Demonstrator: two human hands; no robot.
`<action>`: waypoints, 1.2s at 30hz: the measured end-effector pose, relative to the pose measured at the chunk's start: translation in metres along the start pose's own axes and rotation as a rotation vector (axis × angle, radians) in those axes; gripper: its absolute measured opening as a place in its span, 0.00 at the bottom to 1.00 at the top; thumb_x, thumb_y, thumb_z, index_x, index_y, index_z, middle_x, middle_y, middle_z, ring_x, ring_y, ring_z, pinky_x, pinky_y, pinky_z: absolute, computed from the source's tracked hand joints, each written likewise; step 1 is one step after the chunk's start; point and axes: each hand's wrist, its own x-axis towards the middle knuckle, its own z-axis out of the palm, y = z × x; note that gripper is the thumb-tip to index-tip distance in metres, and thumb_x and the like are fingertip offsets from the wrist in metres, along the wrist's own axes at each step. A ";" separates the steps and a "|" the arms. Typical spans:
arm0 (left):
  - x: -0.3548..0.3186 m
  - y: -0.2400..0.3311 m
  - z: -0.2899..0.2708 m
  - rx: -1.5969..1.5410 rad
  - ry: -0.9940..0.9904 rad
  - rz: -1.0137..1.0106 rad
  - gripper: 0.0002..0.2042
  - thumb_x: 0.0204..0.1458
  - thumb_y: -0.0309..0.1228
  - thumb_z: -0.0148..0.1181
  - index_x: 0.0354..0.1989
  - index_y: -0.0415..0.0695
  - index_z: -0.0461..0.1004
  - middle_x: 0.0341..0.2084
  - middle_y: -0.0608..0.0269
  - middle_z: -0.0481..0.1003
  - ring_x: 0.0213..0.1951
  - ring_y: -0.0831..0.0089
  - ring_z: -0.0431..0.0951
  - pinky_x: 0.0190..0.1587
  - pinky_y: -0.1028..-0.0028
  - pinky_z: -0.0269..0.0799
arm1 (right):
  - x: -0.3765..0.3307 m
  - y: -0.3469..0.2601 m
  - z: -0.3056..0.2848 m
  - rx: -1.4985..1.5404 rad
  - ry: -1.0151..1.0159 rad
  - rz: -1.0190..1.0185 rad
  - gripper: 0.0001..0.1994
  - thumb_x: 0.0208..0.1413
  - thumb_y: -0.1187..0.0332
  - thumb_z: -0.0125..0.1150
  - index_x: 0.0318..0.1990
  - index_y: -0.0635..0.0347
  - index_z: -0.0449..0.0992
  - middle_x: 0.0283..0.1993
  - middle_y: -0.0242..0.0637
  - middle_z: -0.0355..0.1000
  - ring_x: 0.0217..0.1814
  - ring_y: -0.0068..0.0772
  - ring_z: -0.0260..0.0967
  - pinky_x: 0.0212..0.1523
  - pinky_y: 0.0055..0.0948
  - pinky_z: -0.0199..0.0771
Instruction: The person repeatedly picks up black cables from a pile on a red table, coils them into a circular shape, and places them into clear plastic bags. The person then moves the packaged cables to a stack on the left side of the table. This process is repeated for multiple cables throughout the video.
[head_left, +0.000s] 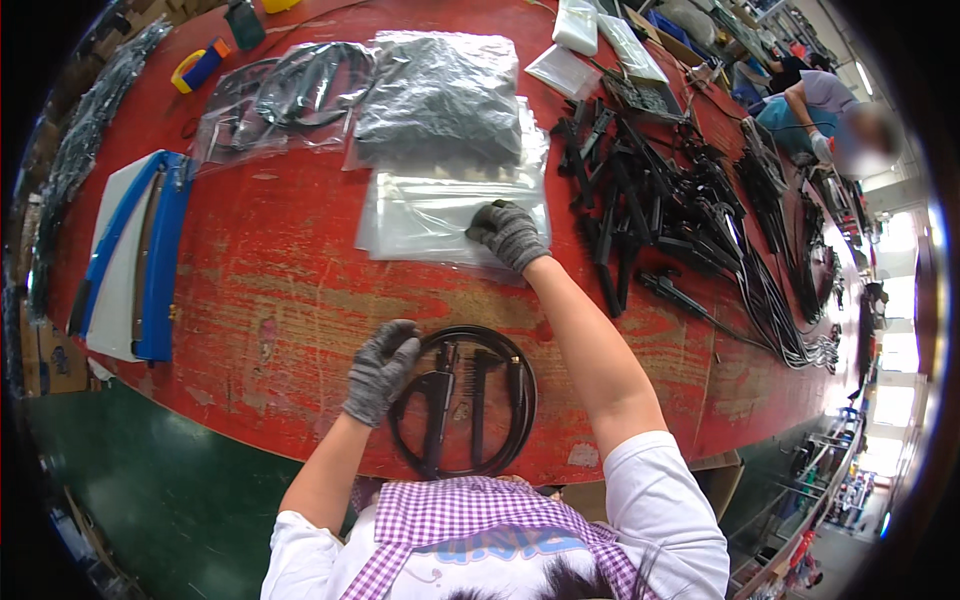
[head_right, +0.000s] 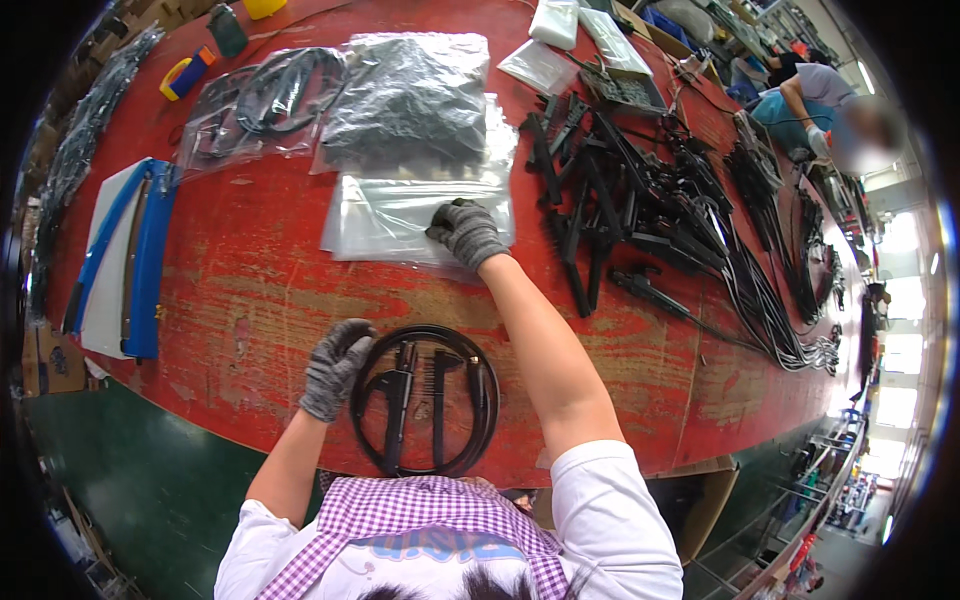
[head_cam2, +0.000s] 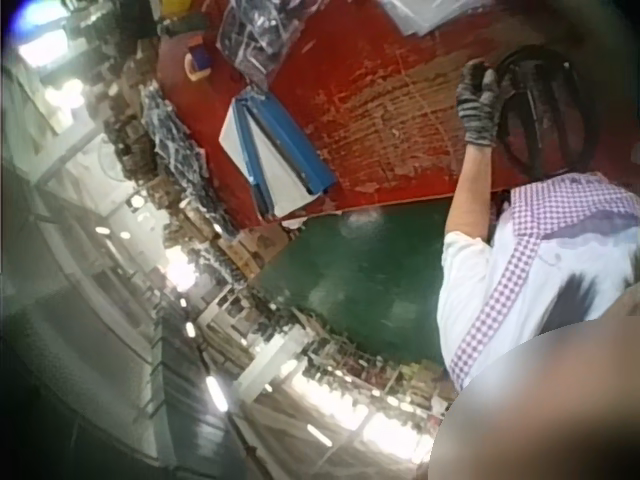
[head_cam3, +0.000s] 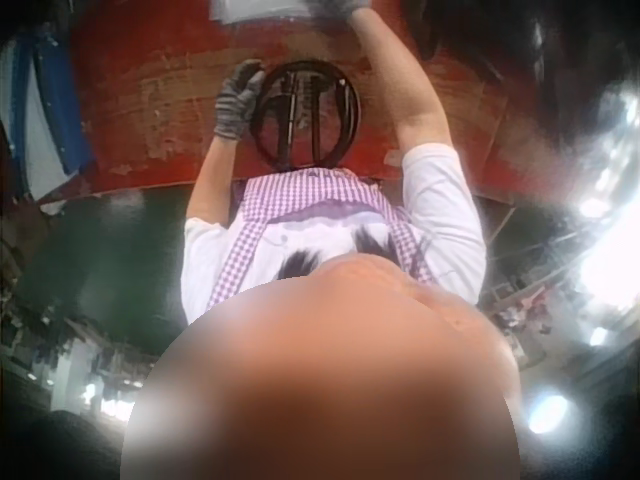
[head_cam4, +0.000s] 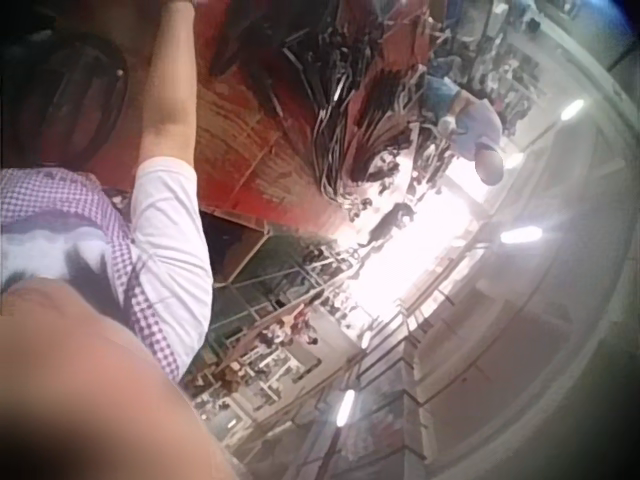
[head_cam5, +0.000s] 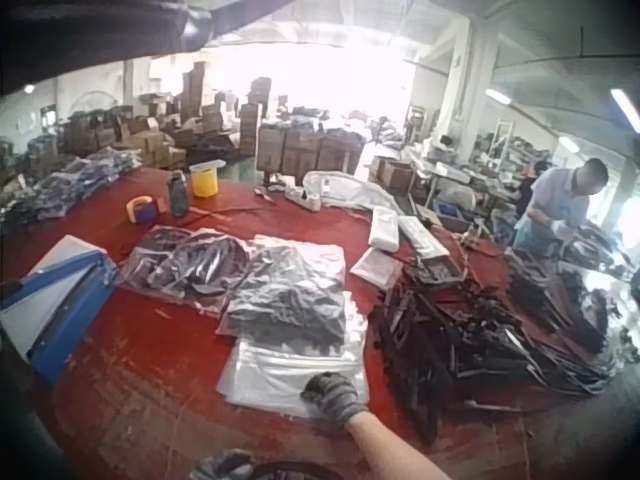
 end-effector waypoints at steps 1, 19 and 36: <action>0.002 -0.004 0.000 0.000 -0.008 -0.004 0.09 0.51 0.24 0.55 0.41 0.41 0.71 0.33 0.67 0.74 0.37 0.81 0.73 0.42 0.80 0.69 | 0.002 0.001 0.004 -0.072 0.032 -0.011 0.11 0.42 0.63 0.64 0.30 0.59 0.76 0.30 0.45 0.70 0.35 0.46 0.68 0.39 0.38 0.68; 0.094 0.000 0.048 -0.362 0.188 -0.024 0.05 0.48 0.33 0.60 0.29 0.46 0.73 0.22 0.69 0.73 0.21 0.81 0.71 0.21 0.79 0.68 | -0.052 -0.086 -0.035 -0.150 0.165 0.049 0.13 0.49 0.59 0.57 0.31 0.61 0.74 0.33 0.47 0.71 0.37 0.48 0.68 0.39 0.41 0.67; 0.059 0.009 0.043 1.282 0.432 1.043 0.10 0.36 0.38 0.62 0.30 0.57 0.76 0.47 0.63 0.68 0.52 0.62 0.61 0.51 0.60 0.56 | -0.041 -0.096 -0.008 -0.224 0.266 0.004 0.10 0.49 0.62 0.56 0.29 0.59 0.70 0.26 0.47 0.71 0.32 0.50 0.69 0.34 0.44 0.67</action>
